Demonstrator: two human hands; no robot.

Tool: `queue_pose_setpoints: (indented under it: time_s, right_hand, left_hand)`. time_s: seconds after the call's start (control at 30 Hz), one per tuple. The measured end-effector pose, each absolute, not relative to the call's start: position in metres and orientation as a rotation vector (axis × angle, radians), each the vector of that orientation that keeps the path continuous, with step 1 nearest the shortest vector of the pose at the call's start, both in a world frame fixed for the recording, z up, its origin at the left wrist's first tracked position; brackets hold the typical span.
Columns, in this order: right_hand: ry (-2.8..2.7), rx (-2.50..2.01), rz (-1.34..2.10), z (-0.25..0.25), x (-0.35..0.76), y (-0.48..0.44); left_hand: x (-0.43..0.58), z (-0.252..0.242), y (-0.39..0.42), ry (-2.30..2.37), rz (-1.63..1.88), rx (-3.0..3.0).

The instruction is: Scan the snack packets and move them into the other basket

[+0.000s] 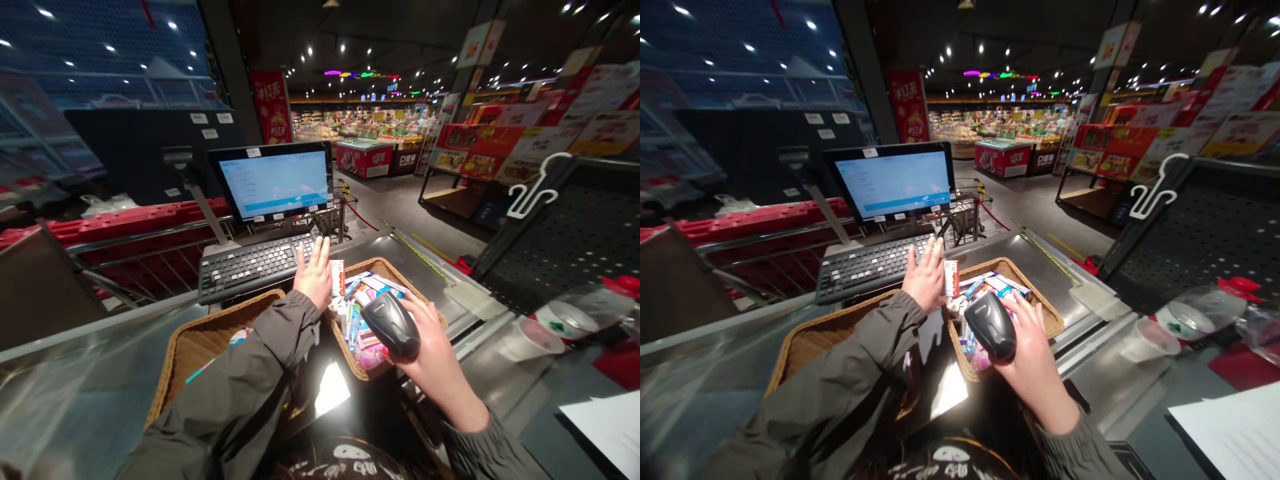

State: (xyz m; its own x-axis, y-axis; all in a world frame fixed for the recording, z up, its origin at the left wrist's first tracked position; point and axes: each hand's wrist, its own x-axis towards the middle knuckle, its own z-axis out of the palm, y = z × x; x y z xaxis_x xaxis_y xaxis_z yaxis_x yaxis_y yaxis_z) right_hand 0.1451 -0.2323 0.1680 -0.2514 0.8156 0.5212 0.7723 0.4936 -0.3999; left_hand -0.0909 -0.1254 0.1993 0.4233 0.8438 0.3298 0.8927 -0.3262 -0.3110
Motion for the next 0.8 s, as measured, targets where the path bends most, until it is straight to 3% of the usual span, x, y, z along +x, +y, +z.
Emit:
queue_pose_setpoints:
  time_s: [0.33,0.8]
  right_hand:
    - [-2.245,-1.037,0.056,0.191,0.071,-0.234]
    - [-2.327,-0.853,0.160,0.193,0.010,-0.248]
  left_hand:
    - [-0.163,0.225,-0.179,-1.702,-0.137,-2.078]
    - [-0.244,0.212,-0.227,-1.887,-0.051,-2.016]
